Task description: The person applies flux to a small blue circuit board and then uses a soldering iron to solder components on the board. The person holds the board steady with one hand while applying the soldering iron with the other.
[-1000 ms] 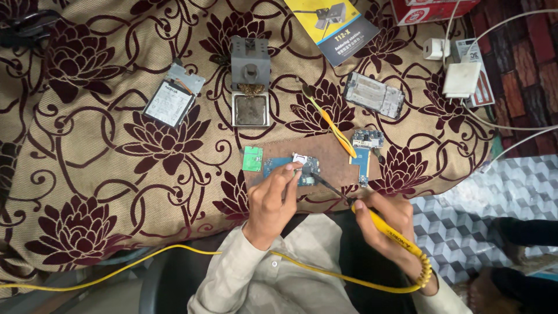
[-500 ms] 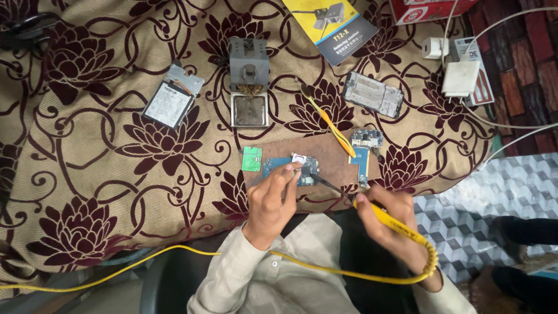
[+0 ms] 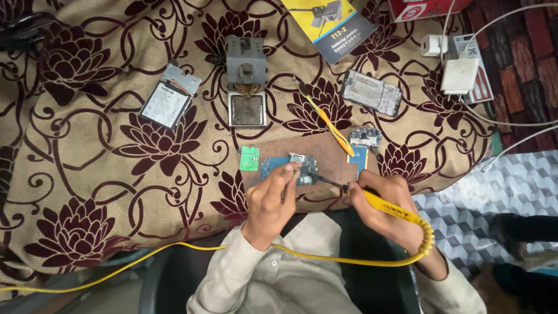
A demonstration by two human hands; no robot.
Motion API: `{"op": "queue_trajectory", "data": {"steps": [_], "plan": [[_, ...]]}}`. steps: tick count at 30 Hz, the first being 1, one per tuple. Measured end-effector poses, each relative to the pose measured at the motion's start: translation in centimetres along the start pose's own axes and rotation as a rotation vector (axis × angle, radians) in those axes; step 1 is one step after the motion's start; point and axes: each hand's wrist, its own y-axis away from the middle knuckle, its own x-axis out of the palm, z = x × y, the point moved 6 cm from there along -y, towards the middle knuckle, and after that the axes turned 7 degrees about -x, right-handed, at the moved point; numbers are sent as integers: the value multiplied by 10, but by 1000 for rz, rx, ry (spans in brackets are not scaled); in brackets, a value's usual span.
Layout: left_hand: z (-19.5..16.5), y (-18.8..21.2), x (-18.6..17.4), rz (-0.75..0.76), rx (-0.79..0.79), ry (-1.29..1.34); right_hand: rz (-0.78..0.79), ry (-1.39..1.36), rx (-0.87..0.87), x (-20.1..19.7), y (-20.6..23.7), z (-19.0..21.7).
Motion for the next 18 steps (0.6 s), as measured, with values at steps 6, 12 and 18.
{"op": "queue_trajectory", "data": {"steps": [6,12,18], "plan": [[-1,-1,1,0,0,-13,53,-32,29,-2,-9,-1],[-1,-1,0,8,-10,-17,-5,-56,-7,-3,-18,-2],[-3,-1,-1,-1,-1,-2,-18,-44,-11,-4,-23,-8]]}}
